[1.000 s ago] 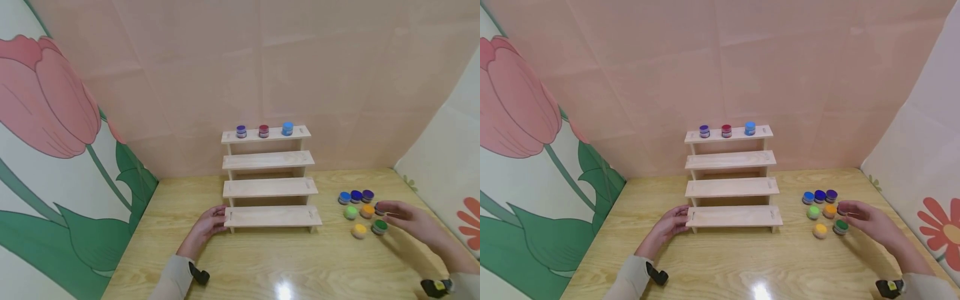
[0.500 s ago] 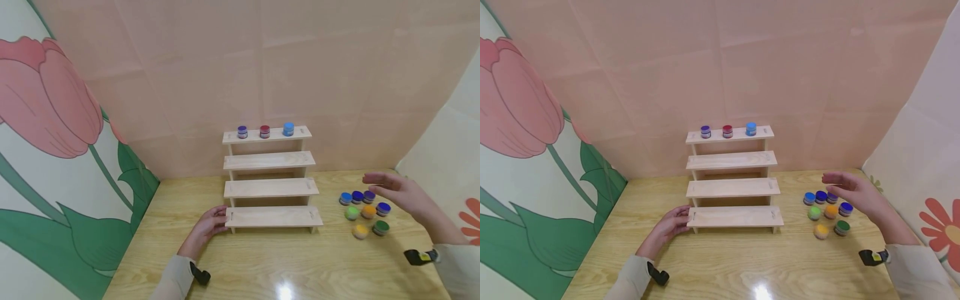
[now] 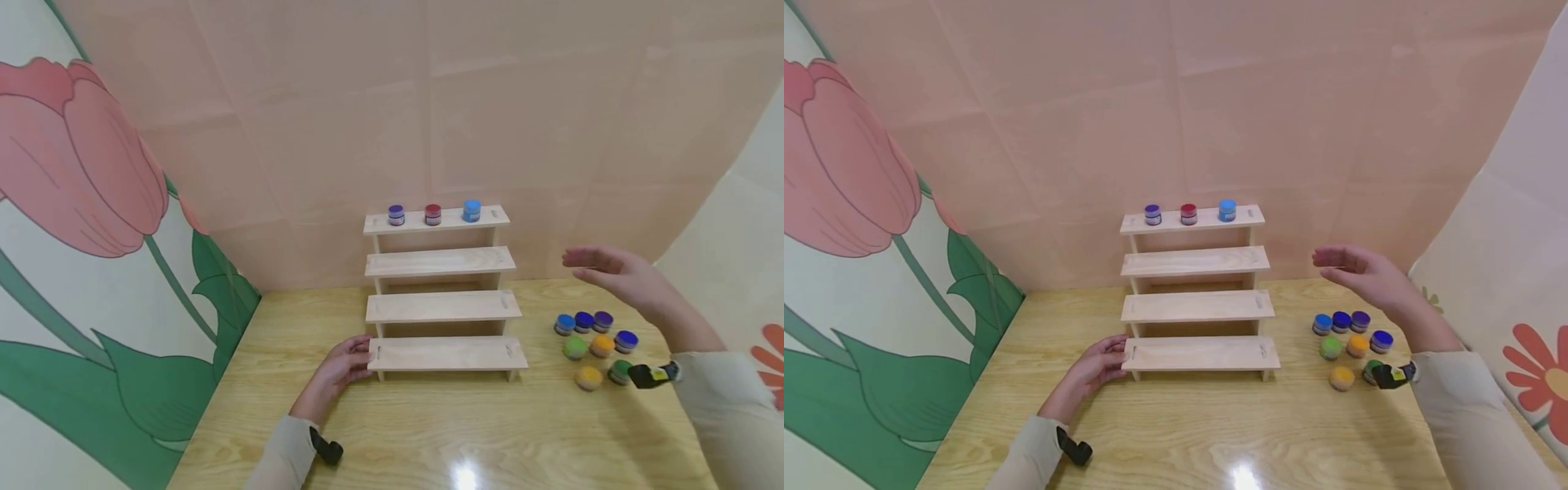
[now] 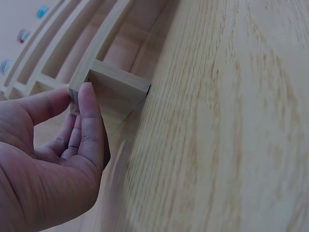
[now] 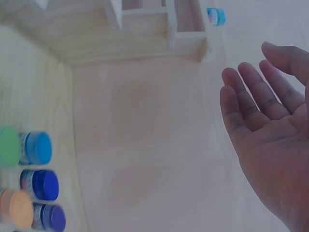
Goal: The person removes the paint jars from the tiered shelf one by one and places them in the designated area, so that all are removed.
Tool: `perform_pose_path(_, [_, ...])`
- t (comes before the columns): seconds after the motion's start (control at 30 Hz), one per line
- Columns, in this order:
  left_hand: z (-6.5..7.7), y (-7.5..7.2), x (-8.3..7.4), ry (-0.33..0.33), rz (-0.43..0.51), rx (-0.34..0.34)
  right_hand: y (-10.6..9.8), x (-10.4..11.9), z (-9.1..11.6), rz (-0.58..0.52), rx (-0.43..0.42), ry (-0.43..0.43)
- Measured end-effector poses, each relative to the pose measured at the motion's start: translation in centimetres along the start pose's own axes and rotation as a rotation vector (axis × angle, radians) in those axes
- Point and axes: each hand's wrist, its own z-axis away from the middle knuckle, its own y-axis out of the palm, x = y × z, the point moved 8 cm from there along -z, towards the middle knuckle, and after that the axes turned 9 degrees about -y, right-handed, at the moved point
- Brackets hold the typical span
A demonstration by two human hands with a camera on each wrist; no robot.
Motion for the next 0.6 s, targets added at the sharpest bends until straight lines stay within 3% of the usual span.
perform_pose_path(0.3, [0.0, 0.0, 0.0, 0.013, -0.010, 0.011, 0.8, 1.1, -3.2, -0.030, 0.023, 0.022])
perform_pose_path(0.6, [-0.1, 0.0, -0.1, 0.012, -0.015, -0.003, 1.1, 3.1, -6.7, -0.112, 0.008, -0.028])
